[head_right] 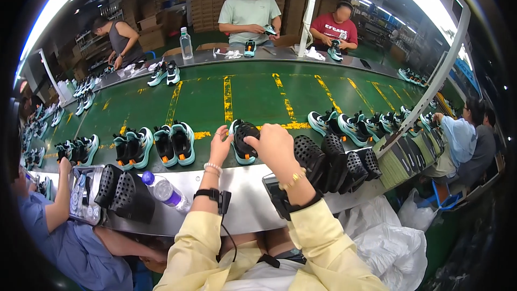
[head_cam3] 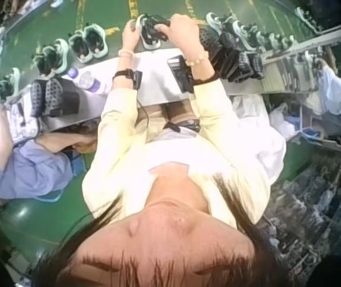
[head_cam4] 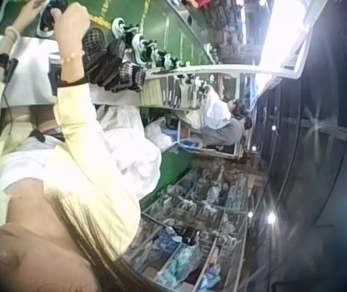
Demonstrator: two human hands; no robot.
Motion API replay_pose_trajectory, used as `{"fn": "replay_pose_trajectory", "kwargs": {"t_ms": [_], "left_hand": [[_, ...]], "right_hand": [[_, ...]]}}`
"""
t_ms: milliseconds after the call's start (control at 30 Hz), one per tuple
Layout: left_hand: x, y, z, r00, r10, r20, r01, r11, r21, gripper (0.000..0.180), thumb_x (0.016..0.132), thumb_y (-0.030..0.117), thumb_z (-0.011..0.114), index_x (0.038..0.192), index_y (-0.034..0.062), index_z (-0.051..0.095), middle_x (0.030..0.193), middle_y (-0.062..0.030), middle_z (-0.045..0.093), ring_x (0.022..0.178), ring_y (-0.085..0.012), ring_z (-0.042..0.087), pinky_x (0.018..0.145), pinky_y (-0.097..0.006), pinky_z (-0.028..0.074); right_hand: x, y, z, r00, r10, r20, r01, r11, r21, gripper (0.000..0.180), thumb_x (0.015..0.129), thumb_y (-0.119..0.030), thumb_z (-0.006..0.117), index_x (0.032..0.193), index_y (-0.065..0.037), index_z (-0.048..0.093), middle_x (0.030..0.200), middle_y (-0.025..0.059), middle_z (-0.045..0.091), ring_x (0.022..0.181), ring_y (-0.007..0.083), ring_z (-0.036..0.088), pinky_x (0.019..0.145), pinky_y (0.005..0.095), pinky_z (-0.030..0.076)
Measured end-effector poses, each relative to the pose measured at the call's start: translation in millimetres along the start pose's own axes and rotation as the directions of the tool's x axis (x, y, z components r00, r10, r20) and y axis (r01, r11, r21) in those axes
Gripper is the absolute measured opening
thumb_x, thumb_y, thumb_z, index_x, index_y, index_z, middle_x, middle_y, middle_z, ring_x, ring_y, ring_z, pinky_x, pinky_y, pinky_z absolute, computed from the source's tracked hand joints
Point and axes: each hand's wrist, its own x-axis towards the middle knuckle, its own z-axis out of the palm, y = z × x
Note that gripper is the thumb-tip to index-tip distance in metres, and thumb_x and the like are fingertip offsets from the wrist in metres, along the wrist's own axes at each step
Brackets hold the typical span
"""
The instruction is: Inspecting and assembling shoe components on a factory assembly line.
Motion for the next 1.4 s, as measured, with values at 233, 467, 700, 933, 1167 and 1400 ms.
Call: {"fn": "replay_pose_trajectory", "kwargs": {"t_ms": [233, 467, 700, 933, 1167, 1400], "left_hand": [[45, -32, 1, 0.992, -0.021, 0.121, 0.01, 0.996, 0.092, 0.053, 0.088, 0.039, 0.068, 0.126, 0.0018, 0.065, 0.119, -0.0236, 0.067, 0.114, -0.0358, 0.064, 0.098, -0.038, 0.048], [43, -12, 3, 0.999, 0.011, 0.051, -0.028, 0.932, 0.361, 0.048, 0.097, 0.043, 0.053, 0.091, -0.002, 0.069, 0.091, -0.0266, 0.068, 0.089, -0.0443, 0.066, 0.078, -0.049, 0.05], [37, -22, 2, 0.997, 0.067, -0.027, -0.055, 0.946, 0.318, 0.046, 0.099, 0.039, 0.053, 0.087, -0.0033, 0.067, 0.086, -0.0277, 0.067, 0.083, -0.0456, 0.064, 0.073, -0.05, 0.049], [18, -29, 10, 1.0, 0.018, -0.025, -0.009, 0.938, 0.346, 0.043, 0.099, 0.041, 0.051, 0.1, 0.0027, 0.07, 0.094, -0.027, 0.068, 0.091, -0.0458, 0.064, 0.079, -0.052, 0.051], [32, -19, -24, 0.984, -0.088, 0.155, 0.026, 0.932, 0.362, 0.046, 0.095, 0.039, 0.058, 0.121, 0.001, 0.064, 0.114, -0.0258, 0.067, 0.111, -0.0402, 0.063, 0.093, -0.044, 0.049], [-8, 25, -21, 0.992, -0.036, 0.125, -0.019, 0.909, 0.415, 0.058, 0.092, 0.03, 0.067, 0.141, 0.0028, 0.05, 0.131, -0.021, 0.062, 0.114, -0.0318, 0.064, 0.099, -0.038, 0.049]], "right_hand": [[87, 4, 78, 0.869, 0.169, 0.466, -0.189, 0.982, -0.004, 0.045, 0.076, -0.044, 0.079, 0.069, 0.0, 0.071, 0.058, 0.0119, 0.066, 0.056, 0.0238, 0.069, 0.06, 0.0359, 0.057], [87, 16, 191, 0.98, 0.115, 0.163, -0.09, 0.984, -0.153, 0.035, 0.08, -0.04, 0.076, 0.086, -0.006, 0.076, 0.087, 0.0157, 0.074, 0.085, 0.0311, 0.073, 0.076, 0.0405, 0.059], [87, 12, 252, 0.993, 0.079, 0.092, -0.061, 0.98, -0.189, 0.032, 0.093, -0.024, 0.053, 0.078, -0.005, 0.074, 0.082, 0.015, 0.073, 0.076, 0.03, 0.073, 0.064, 0.0411, 0.059], [99, 24, 263, 0.967, 0.103, 0.234, -0.067, 0.985, -0.16, 0.031, 0.097, -0.024, 0.048, 0.092, -0.009, 0.075, 0.094, 0.0153, 0.074, 0.086, 0.0297, 0.073, 0.072, 0.0416, 0.059], [49, -19, 191, 0.993, -0.099, 0.072, 0.105, 0.99, -0.093, 0.019, 0.084, -0.017, 0.061, 0.074, -0.006, 0.073, 0.074, 0.0153, 0.071, 0.071, 0.0301, 0.073, 0.06, 0.0406, 0.058], [-138, -10, 181, 0.915, -0.256, 0.312, 0.197, 0.958, 0.208, 0.023, 0.094, -0.018, 0.052, 0.088, -0.003, 0.067, 0.076, 0.0215, 0.069, 0.071, 0.0383, 0.069, 0.061, 0.0491, 0.055]]}}
